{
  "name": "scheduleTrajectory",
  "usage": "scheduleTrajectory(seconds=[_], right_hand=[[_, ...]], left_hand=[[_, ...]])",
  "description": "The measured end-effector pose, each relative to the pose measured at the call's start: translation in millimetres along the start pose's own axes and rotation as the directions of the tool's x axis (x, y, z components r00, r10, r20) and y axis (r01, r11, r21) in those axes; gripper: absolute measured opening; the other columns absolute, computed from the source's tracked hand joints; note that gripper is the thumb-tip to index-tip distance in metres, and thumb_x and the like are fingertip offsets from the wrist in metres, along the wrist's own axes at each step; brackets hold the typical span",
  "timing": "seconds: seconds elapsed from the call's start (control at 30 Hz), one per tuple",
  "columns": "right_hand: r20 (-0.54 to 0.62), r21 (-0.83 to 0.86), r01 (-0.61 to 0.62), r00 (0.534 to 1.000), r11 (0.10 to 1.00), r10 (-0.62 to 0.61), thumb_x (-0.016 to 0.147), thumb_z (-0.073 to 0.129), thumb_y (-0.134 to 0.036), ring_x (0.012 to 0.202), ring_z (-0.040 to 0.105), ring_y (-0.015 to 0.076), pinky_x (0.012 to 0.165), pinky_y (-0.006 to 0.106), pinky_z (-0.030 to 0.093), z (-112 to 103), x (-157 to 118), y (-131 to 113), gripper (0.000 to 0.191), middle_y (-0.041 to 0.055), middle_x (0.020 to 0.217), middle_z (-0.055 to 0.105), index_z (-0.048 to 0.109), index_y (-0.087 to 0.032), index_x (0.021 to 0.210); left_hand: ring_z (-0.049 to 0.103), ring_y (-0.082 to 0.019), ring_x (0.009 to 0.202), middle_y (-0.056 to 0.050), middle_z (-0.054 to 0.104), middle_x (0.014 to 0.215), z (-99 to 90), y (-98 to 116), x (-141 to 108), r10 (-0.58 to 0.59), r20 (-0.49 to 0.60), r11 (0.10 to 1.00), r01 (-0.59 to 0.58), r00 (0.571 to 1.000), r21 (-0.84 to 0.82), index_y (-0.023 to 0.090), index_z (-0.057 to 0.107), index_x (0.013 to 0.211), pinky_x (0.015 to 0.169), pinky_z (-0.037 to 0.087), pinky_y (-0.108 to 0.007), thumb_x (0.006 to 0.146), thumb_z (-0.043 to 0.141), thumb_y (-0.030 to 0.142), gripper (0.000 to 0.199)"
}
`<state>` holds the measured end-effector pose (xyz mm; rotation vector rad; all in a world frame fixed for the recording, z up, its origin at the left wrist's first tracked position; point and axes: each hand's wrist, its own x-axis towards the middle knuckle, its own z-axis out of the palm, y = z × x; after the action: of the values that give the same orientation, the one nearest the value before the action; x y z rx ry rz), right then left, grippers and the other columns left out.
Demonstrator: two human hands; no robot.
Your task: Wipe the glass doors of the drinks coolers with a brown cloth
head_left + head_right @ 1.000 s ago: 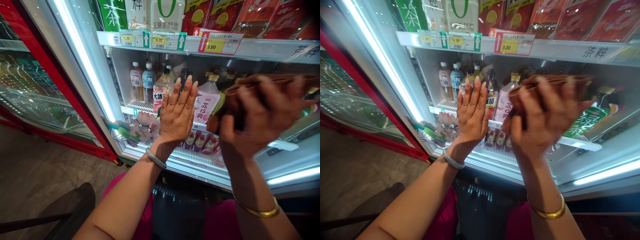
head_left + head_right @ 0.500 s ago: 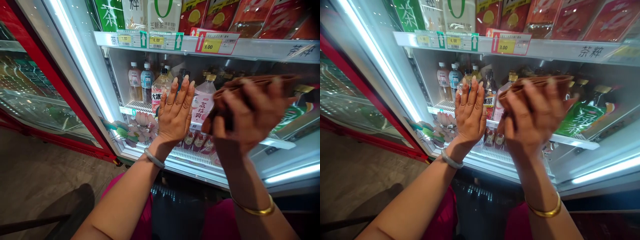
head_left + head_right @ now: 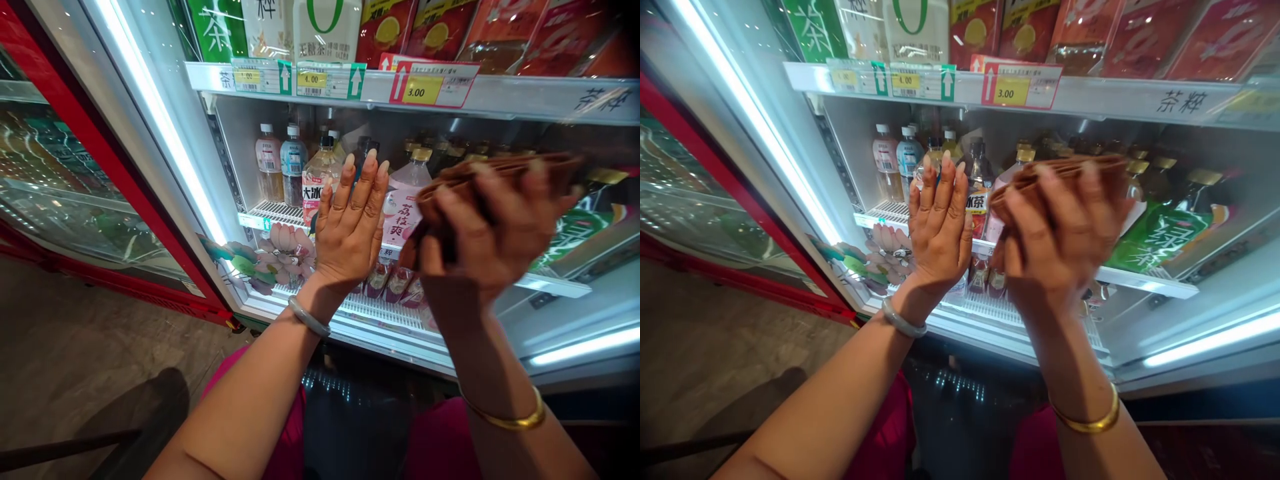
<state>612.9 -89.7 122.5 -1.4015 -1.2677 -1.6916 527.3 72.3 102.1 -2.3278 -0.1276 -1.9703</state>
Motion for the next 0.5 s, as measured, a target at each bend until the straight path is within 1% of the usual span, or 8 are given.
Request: scheduleTrajectory(seconds=[0.07,0.13,0.2,0.27,0.33,0.37,0.43,0.5], right_hand=[[0.012,-0.028,-0.005,1.0,1.0,0.005,0.083,0.063,-0.039,0.148,0.04,0.0401,0.119,0.067,0.029,-7.9,1.1,27.6,0.063,0.0022,0.154,0.052,0.058,-0.029,0.144],[0.011,-0.037,-0.037,0.999,0.999,0.037,0.082,0.062,-0.038,0.149,0.037,0.0417,0.118,0.069,0.029,-9.1,0.4,34.4,0.065,0.0013,0.155,0.05,0.056,-0.03,0.146],[-0.032,-0.026,-0.075,0.997,0.997,0.074,0.085,0.06,-0.036,0.149,0.039,0.0404,0.119,0.069,0.027,-2.7,-2.1,16.5,0.058,0.0026,0.153,0.054,0.06,-0.029,0.142],[-0.058,-0.012,-0.115,0.992,0.993,0.114,0.09,0.057,-0.032,0.146,0.044,0.0363,0.122,0.067,0.026,6.7,-5.0,-13.9,0.045,0.0041,0.147,0.06,0.066,-0.027,0.134],[0.006,0.005,-0.102,0.995,0.995,0.102,0.094,0.059,-0.031,0.142,0.051,0.0313,0.123,0.063,0.029,12.2,-6.2,-37.3,0.036,0.0029,0.139,0.066,0.069,-0.029,0.128],[0.031,0.013,-0.102,0.994,0.995,0.102,0.095,0.059,-0.03,0.141,0.052,0.0296,0.123,0.062,0.03,11.9,-5.7,-41.5,0.033,0.0017,0.137,0.068,0.069,-0.03,0.126],[0.049,0.022,-0.113,0.993,0.993,0.112,0.095,0.059,-0.031,0.143,0.05,0.0302,0.123,0.065,0.029,5.3,-2.5,-32.9,0.034,0.0001,0.141,0.065,0.068,-0.031,0.128],[0.026,0.001,-0.133,0.991,0.991,0.133,0.093,0.059,-0.03,0.147,0.044,0.034,0.121,0.068,0.027,-5.1,2.2,-9.9,0.041,-0.0006,0.148,0.059,0.065,-0.031,0.134]], left_hand=[[0.009,-0.017,0.161,0.001,0.03,0.17,-1.1,-0.3,-0.3,-0.003,0.012,1.0,0.003,1.0,-0.011,0.032,-0.005,0.166,0.134,0.002,-0.042,0.107,0.013,0.038,0.062],[0.009,-0.017,0.161,0.002,0.029,0.171,-1.8,-0.5,-0.4,-0.004,0.024,1.0,0.005,1.0,-0.027,0.032,-0.004,0.166,0.134,0.002,-0.042,0.107,0.013,0.038,0.062],[0.009,-0.017,0.161,0.001,0.03,0.17,-1.9,-0.3,-0.2,0.001,0.021,1.0,-0.001,1.0,-0.02,0.031,-0.002,0.167,0.134,0.004,-0.042,0.107,0.016,0.037,0.062],[0.011,-0.017,0.161,-0.001,0.035,0.168,-1.7,0.2,0.3,0.014,-0.017,1.0,-0.014,1.0,0.009,0.029,0.0,0.167,0.134,0.006,-0.042,0.107,0.018,0.035,0.063],[0.012,-0.016,0.161,-0.001,0.038,0.167,-2.4,0.9,1.2,0.028,-0.052,0.999,-0.027,0.998,0.036,0.028,0.002,0.167,0.133,0.009,-0.041,0.106,0.017,0.031,0.063],[0.011,-0.016,0.161,-0.002,0.039,0.166,-3.4,1.4,1.7,0.034,-0.052,0.998,-0.032,0.998,0.045,0.028,0.002,0.167,0.133,0.01,-0.041,0.106,0.017,0.03,0.063],[0.008,-0.015,0.161,-0.003,0.04,0.166,-6.6,2.4,2.6,0.039,-0.022,0.997,-0.037,0.999,0.062,0.026,0.002,0.167,0.133,0.011,-0.042,0.106,0.019,0.03,0.064],[0.005,-0.014,0.161,-0.006,0.042,0.165,-10.2,3.4,3.5,0.037,0.017,0.996,-0.038,0.999,0.081,0.024,0.002,0.167,0.133,0.011,-0.041,0.106,0.022,0.031,0.065]])
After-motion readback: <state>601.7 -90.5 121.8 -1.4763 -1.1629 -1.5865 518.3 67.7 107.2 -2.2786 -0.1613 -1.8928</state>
